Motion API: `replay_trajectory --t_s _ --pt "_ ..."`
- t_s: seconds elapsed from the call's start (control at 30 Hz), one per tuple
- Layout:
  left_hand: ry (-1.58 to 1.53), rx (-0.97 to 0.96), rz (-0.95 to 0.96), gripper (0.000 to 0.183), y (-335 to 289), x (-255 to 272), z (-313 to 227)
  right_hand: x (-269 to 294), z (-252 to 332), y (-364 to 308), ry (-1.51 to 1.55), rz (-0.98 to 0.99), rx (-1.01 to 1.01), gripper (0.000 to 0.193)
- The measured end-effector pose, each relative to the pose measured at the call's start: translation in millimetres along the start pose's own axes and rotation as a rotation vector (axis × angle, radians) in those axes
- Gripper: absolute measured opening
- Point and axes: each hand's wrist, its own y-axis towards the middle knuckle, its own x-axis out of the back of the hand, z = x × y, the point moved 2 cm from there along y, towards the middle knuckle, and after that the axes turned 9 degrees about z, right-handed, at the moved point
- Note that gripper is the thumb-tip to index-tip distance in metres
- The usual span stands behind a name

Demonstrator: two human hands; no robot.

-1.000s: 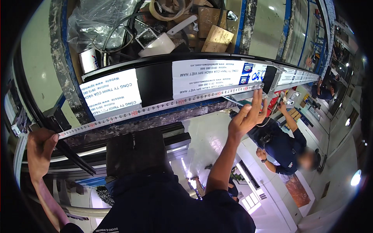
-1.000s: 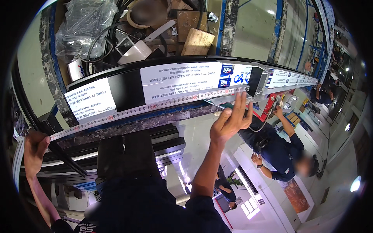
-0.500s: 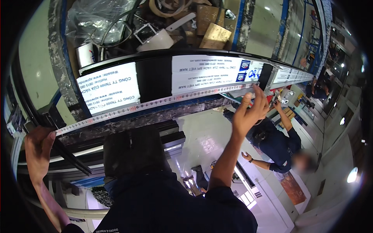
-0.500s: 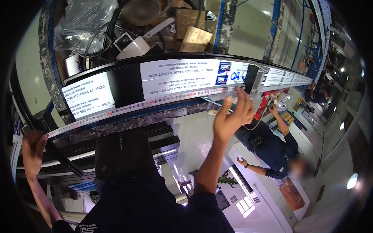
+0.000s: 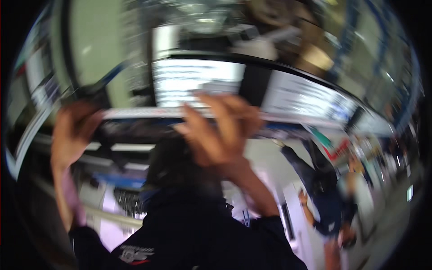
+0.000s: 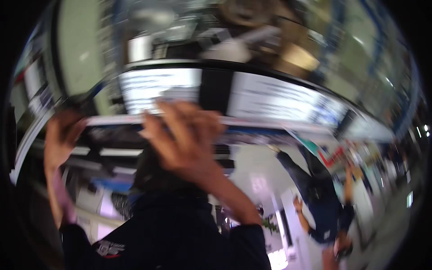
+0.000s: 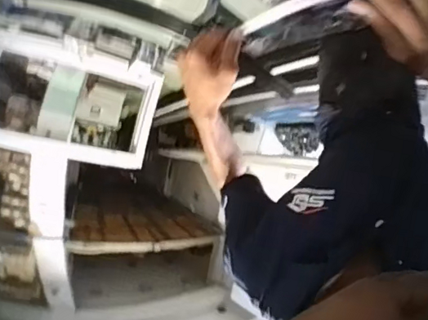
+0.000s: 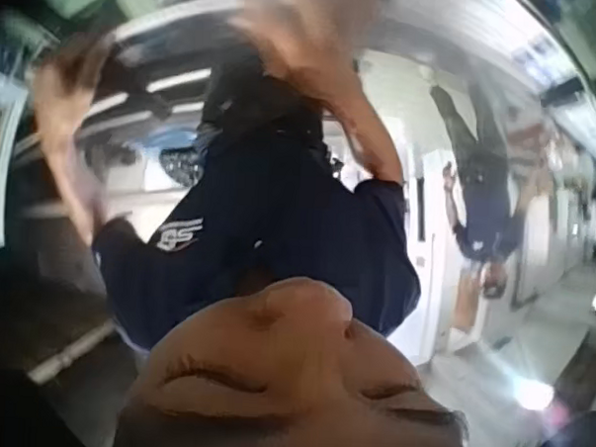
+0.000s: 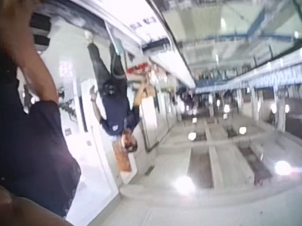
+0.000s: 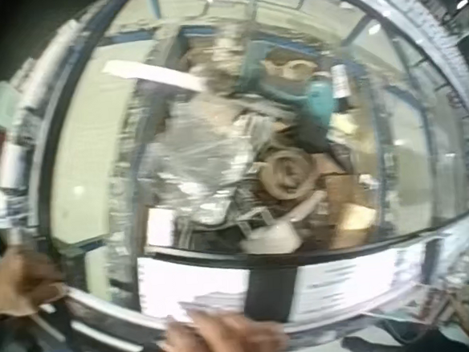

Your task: Assemble and secure components of a metal window or door frame using tools and measurements.

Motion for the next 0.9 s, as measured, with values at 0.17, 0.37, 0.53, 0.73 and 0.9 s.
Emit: replay_trajectory --t_s 0.17,0.37,0.53,0.73,0.9 --pt "0.042 -0.059 0.102 0.031 8.3 5.1 3.2 -5.9 6.8 18.1 -0.028 0.092 0.079 0.031" --pt "0.056 0.021 0.12 0.028 -3.8 4.7 13.9 -13.0 14.3 22.4 -0.058 0.089 0.104 0.025" --pt "0.055 0.015 0.099 0.033 0.2 7.9 14.7 -12.3 16.4 22.1 -0.059 0.102 0.089 0.024" --pt "0.034 0.082 0.141 0.041 5.1 13.2 9.8 -14.6 11.1 20.3 -0.07 0.093 0.141 0.024" --pt "0.079 0.105 0.177 0.041 7.8 18.6 1.6 -17.5 4.1 15.7 -0.083 0.043 0.215 0.028"
